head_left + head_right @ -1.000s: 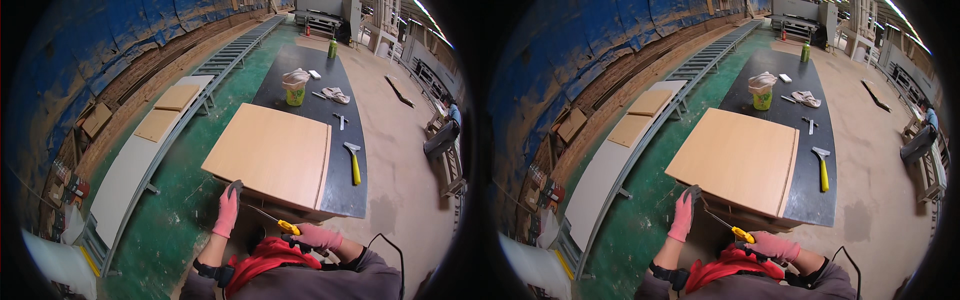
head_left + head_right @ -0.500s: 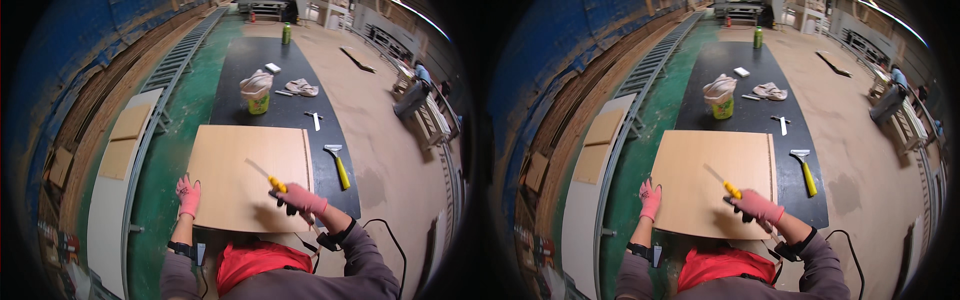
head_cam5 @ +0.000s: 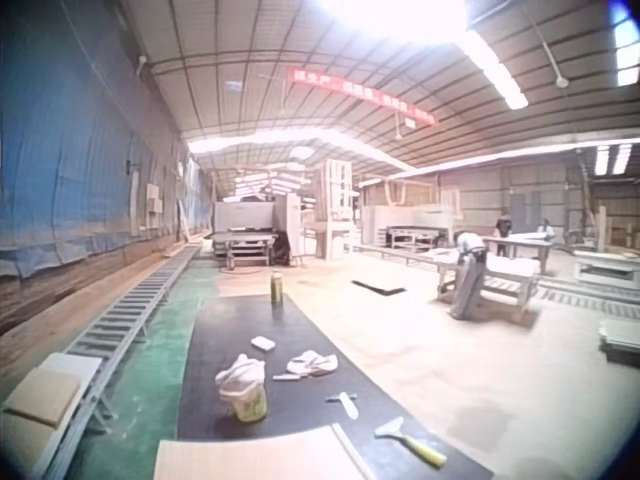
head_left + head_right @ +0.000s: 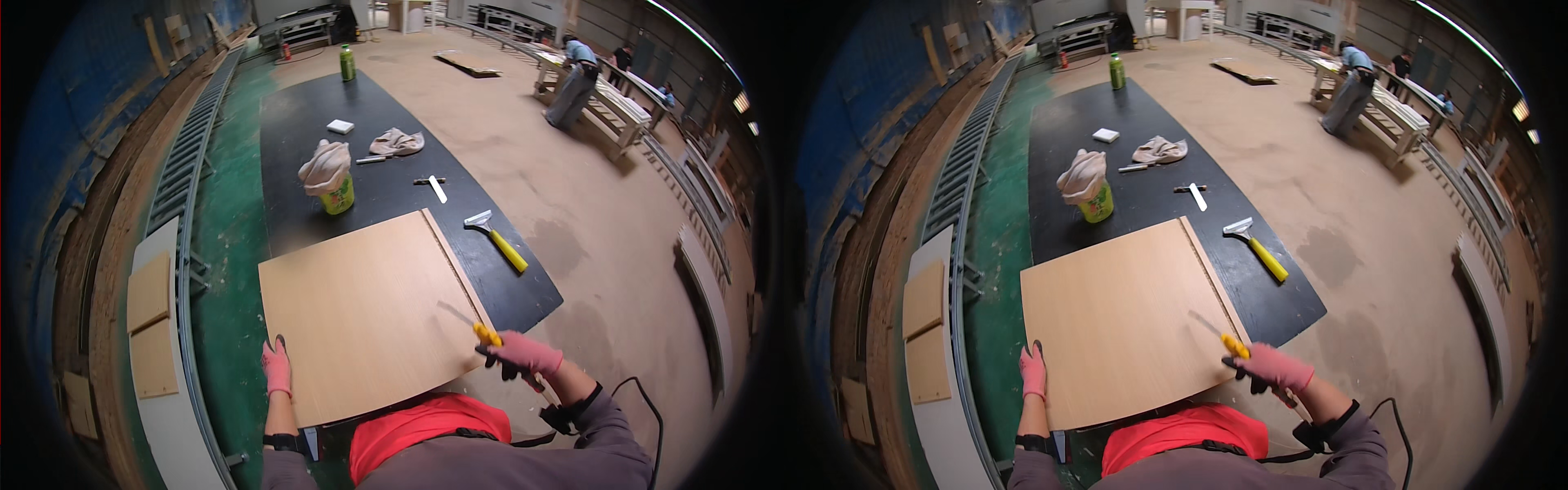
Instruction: Cleaning and preparing wooden panels using a scraper, cleaning cloth, and an air blow gun on a factory workbench and conveyor line.
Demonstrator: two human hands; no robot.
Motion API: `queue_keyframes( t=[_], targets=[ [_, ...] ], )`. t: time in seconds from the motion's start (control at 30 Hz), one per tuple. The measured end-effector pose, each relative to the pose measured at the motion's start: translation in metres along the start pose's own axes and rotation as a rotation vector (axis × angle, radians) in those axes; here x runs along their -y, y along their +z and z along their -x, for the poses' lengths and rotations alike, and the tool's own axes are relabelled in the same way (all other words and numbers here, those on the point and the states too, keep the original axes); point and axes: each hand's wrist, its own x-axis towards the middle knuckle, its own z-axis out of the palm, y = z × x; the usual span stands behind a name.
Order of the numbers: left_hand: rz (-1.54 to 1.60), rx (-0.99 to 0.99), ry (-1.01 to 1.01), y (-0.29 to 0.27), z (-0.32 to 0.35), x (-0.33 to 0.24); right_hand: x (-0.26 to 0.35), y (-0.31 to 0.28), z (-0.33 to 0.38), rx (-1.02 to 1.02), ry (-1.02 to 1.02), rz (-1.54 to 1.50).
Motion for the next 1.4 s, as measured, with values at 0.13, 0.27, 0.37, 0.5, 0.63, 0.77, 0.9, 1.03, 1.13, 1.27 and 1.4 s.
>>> queue_keyframes(
  t=[0.13,0.27,0.37,0.5,0.63,0.77,0.9,1.03,1.13,1.27,1.4],
  targets=[
    [0.001,0.038,-0.01,0.005,0.0,-0.006,-0.026,0.035,0.036,0.22,-0.006,0.149],
    [-0.419,-0.111,0.327,0.001,0.028,-0.031,-0.023,0.038,0.074,-0.089,0.15,-0.043],
    [-0.317,0.079,0.769,0.006,0.067,-0.077,-0.041,0.039,0.095,-0.193,0.223,-0.129],
    [-0.332,0.405,1.102,0.043,0.118,-0.123,-0.027,0.051,0.118,-0.214,0.207,-0.05],
    [-0.397,0.471,1.167,0.058,0.133,-0.137,-0.027,0.048,0.137,-0.308,0.062,-0.303],
    [-0.381,0.475,1.194,0.057,0.132,-0.132,-0.038,0.027,0.15,-0.359,-0.054,-0.344],
    [-0.372,0.46,1.199,0.055,0.132,-0.131,-0.028,-0.002,0.157,-0.544,-0.142,-0.366],
    [-0.343,0.465,1.217,0.056,0.133,-0.13,-0.026,-0.01,0.147,-0.569,-0.132,-0.233],
    [-0.346,0.471,1.216,0.056,0.132,-0.126,-0.011,0.011,0.146,-0.403,0.001,-0.23],
    [-0.39,0.492,1.283,0.049,0.136,-0.129,-0.036,0.046,0.142,0.038,0.112,-0.097],
    [-0.545,0.658,1.307,0.034,0.142,-0.134,-0.068,0.07,0.13,0.164,0.186,0.085]
  ],
)
